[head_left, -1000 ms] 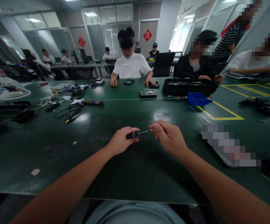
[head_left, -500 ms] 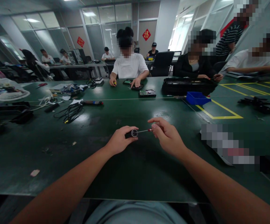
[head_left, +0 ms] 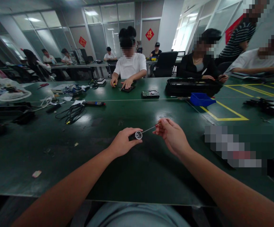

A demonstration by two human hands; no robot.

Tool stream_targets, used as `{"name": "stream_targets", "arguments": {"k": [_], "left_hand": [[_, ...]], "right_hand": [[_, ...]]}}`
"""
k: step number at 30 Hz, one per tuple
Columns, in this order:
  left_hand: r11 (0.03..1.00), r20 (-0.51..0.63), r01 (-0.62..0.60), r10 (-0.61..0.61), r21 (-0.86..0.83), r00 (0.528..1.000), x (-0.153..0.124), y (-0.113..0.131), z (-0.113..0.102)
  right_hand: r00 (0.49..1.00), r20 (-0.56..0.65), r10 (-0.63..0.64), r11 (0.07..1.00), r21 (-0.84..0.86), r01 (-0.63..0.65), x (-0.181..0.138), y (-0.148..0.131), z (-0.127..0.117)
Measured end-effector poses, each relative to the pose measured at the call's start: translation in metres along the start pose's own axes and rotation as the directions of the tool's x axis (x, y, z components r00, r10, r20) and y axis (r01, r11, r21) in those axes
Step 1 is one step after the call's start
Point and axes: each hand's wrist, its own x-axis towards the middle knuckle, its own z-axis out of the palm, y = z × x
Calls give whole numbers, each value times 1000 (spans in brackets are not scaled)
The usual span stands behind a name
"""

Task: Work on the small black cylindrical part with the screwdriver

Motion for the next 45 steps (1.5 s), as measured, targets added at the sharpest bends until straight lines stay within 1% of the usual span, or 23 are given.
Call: {"name": "stream_targets", "arguments": {"k": [2, 5, 7, 10, 12, 17, 21, 24, 27, 29, 31, 35, 37, 39, 42, 45], "left_hand": [[1000, -8, 5, -4, 3, 1000, 0, 0, 0], [1000, -17, 6, -6, 12, 1000, 0, -1, 0], [1000, -16, 10, -10, 16, 1000, 0, -1, 0], [1000, -11, 22, -21, 23, 1000, 0, -1, -1], [999, -10, 22, -21, 24, 1000, -1, -1, -1], [1000, -11, 12, -11, 24, 1000, -1, -2, 0], [999, -26, 42, -42, 31, 999, 0, -1, 0], [999, -27, 23, -22, 31, 999, 0, -2, 1], [999, -15, -31, 32, 31, 999, 0, -5, 1], [999, -17, -44, 44, 31, 999, -1, -7, 1], [999, -19, -44, 44, 31, 999, -1, -8, 2], [999, -21, -31, 31, 24, 999, -1, -9, 1], [999, -20, -25, 25, 23, 999, -1, -8, 0], [999, -14, -14, 14, 29, 1000, -1, -7, 0], [999, -8, 2, -2, 38, 1000, -1, -5, -1], [999, -11, -2, 3, 40, 1000, -1, -5, 0]], "right_hand": [[995, -14, -99, 990, -103, 97, 0, -1, -1], [973, 60, -223, 935, -269, 231, -4, -3, -2], [957, 108, -269, 892, -345, 290, -8, -6, -1], [942, 137, -306, 838, -430, 335, -13, -10, 1], [939, 143, -314, 821, -456, 344, -15, -11, 2], [934, 163, -318, 829, -429, 358, -15, -7, 2], [922, 187, -338, 804, -452, 386, -15, -5, 1], [914, 203, -352, 742, -534, 404, -17, -10, 0], [895, 190, -404, 631, -650, 423, -19, -17, -2], [877, 200, -437, 574, -689, 443, -20, -20, -2], [861, 237, -449, 547, -689, 475, -22, -21, -1], [838, 327, -437, 539, -651, 534, -24, -21, 0], [841, 350, -413, 542, -648, 536, -24, -21, 0], [855, 349, -383, 559, -650, 515, -24, -22, -1], [881, 326, -342, 577, -667, 471, -23, -22, -1], [898, 291, -331, 561, -705, 435, -21, -21, 0]]}}
